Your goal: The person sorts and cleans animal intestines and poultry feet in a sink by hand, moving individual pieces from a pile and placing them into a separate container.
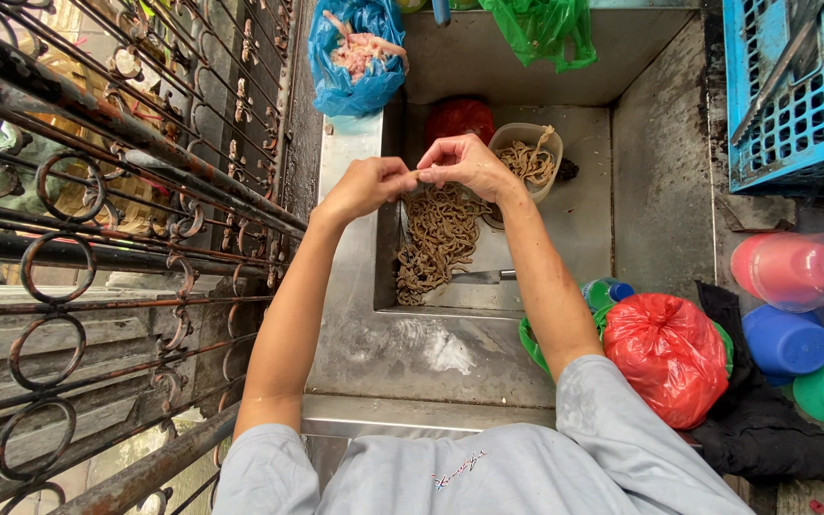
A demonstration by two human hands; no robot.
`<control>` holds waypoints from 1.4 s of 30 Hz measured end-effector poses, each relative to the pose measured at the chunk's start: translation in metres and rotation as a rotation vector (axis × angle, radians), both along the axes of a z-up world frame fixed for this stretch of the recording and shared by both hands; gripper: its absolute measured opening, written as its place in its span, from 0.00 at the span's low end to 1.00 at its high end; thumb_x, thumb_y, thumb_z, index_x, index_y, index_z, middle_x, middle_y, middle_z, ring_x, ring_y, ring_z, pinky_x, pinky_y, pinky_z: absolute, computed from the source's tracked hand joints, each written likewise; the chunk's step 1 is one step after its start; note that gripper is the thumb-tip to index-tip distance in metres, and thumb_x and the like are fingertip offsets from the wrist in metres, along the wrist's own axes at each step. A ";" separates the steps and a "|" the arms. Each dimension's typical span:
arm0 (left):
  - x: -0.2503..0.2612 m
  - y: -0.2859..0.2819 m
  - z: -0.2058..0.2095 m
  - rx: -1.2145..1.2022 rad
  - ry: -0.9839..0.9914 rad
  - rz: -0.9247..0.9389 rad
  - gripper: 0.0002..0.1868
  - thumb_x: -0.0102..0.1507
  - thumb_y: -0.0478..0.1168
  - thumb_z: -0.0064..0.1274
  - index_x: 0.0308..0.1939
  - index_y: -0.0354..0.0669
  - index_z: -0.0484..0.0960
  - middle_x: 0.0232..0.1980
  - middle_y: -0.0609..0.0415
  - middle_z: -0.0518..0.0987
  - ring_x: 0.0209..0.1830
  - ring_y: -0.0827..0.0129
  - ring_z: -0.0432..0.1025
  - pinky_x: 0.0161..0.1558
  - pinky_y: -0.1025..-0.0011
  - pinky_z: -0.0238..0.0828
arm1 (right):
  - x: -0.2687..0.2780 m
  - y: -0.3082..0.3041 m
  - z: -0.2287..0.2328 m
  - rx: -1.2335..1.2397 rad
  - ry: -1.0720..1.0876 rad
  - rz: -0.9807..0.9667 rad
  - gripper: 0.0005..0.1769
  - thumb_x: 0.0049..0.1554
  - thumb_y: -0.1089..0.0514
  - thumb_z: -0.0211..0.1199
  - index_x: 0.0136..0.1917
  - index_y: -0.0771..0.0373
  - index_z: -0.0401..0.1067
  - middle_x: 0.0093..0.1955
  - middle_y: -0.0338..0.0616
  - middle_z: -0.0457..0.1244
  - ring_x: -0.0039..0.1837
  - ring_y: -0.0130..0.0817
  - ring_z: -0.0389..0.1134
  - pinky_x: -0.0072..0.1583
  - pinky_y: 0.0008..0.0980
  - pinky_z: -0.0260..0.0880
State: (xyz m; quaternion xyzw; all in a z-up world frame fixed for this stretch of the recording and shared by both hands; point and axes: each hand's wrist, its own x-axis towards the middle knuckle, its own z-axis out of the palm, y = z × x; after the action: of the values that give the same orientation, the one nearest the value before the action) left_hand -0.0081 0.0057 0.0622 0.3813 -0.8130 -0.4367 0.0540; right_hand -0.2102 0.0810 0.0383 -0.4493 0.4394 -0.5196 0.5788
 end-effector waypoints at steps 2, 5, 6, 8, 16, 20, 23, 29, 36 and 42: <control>-0.001 0.000 0.000 0.036 0.032 0.041 0.11 0.62 0.55 0.55 0.38 0.58 0.84 0.23 0.58 0.77 0.31 0.63 0.75 0.44 0.67 0.69 | -0.003 0.005 0.007 0.013 0.031 0.018 0.11 0.46 0.69 0.73 0.43 0.69 0.76 0.37 0.44 0.65 0.38 0.25 0.67 0.44 0.24 0.73; -0.005 0.000 0.000 0.105 0.212 0.080 0.06 0.63 0.49 0.52 0.39 0.57 0.82 0.32 0.63 0.81 0.35 0.74 0.75 0.47 0.73 0.69 | -0.005 0.006 0.008 0.005 0.039 -0.021 0.12 0.46 0.68 0.73 0.44 0.69 0.75 0.38 0.45 0.66 0.41 0.28 0.70 0.46 0.26 0.76; -0.007 0.002 -0.001 0.160 0.303 0.140 0.06 0.64 0.48 0.54 0.39 0.55 0.82 0.35 0.61 0.81 0.41 0.74 0.75 0.51 0.72 0.68 | -0.006 0.003 0.005 -0.029 0.091 -0.073 0.12 0.46 0.66 0.75 0.43 0.67 0.76 0.37 0.41 0.66 0.40 0.24 0.68 0.45 0.22 0.74; -0.010 0.003 -0.011 0.215 0.394 0.197 0.07 0.64 0.48 0.55 0.39 0.53 0.83 0.38 0.59 0.80 0.46 0.74 0.75 0.56 0.71 0.67 | -0.006 0.000 -0.001 -0.063 0.144 -0.127 0.11 0.45 0.64 0.76 0.42 0.64 0.77 0.37 0.38 0.66 0.39 0.19 0.67 0.43 0.19 0.71; -0.031 0.010 -0.032 0.444 0.717 0.323 0.08 0.67 0.44 0.48 0.38 0.47 0.79 0.39 0.60 0.78 0.39 0.79 0.72 0.47 0.79 0.70 | 0.002 -0.007 -0.012 -0.019 0.098 -0.223 0.12 0.44 0.66 0.75 0.39 0.67 0.73 0.34 0.40 0.61 0.33 0.22 0.66 0.35 0.18 0.72; -0.037 0.011 -0.045 0.653 0.793 0.393 0.08 0.67 0.46 0.46 0.37 0.50 0.75 0.42 0.60 0.82 0.37 0.79 0.77 0.46 0.79 0.73 | 0.005 -0.006 -0.010 -0.058 0.114 -0.219 0.12 0.44 0.68 0.76 0.37 0.70 0.72 0.34 0.42 0.58 0.33 0.27 0.67 0.36 0.25 0.75; -0.038 -0.002 -0.069 0.878 0.914 0.464 0.08 0.67 0.45 0.47 0.38 0.47 0.73 0.53 0.53 0.80 0.48 0.67 0.78 0.51 0.69 0.75 | 0.002 -0.006 -0.010 -0.053 0.098 -0.198 0.11 0.45 0.70 0.74 0.35 0.71 0.71 0.35 0.41 0.57 0.33 0.27 0.67 0.36 0.25 0.76; -0.026 -0.008 -0.054 1.077 1.162 0.530 0.07 0.66 0.43 0.49 0.37 0.44 0.73 0.49 0.46 0.81 0.53 0.55 0.76 0.58 0.54 0.73 | -0.006 -0.002 -0.030 0.019 0.089 -0.239 0.07 0.47 0.71 0.69 0.38 0.70 0.71 0.33 0.45 0.60 0.35 0.31 0.70 0.39 0.29 0.78; -0.028 -0.008 -0.059 0.852 0.952 0.441 0.09 0.66 0.46 0.49 0.38 0.46 0.73 0.45 0.53 0.81 0.50 0.64 0.77 0.57 0.59 0.74 | -0.032 -0.005 -0.040 0.120 0.085 -0.247 0.11 0.48 0.68 0.69 0.46 0.68 0.73 0.36 0.42 0.62 0.38 0.25 0.69 0.42 0.23 0.77; -0.036 -0.016 -0.098 0.690 0.911 0.444 0.09 0.68 0.43 0.47 0.36 0.43 0.73 0.45 0.53 0.77 0.49 0.67 0.76 0.57 0.62 0.72 | -0.038 -0.010 -0.019 0.084 0.015 -0.223 0.16 0.47 0.64 0.73 0.49 0.65 0.75 0.39 0.42 0.65 0.40 0.24 0.69 0.44 0.22 0.77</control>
State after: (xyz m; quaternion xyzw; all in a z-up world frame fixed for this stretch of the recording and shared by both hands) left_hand -0.0445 -0.0102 -0.0360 0.3121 -0.4213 -0.7721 0.3591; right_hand -0.2484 0.0715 0.0191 -0.3769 0.5121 -0.5586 0.5326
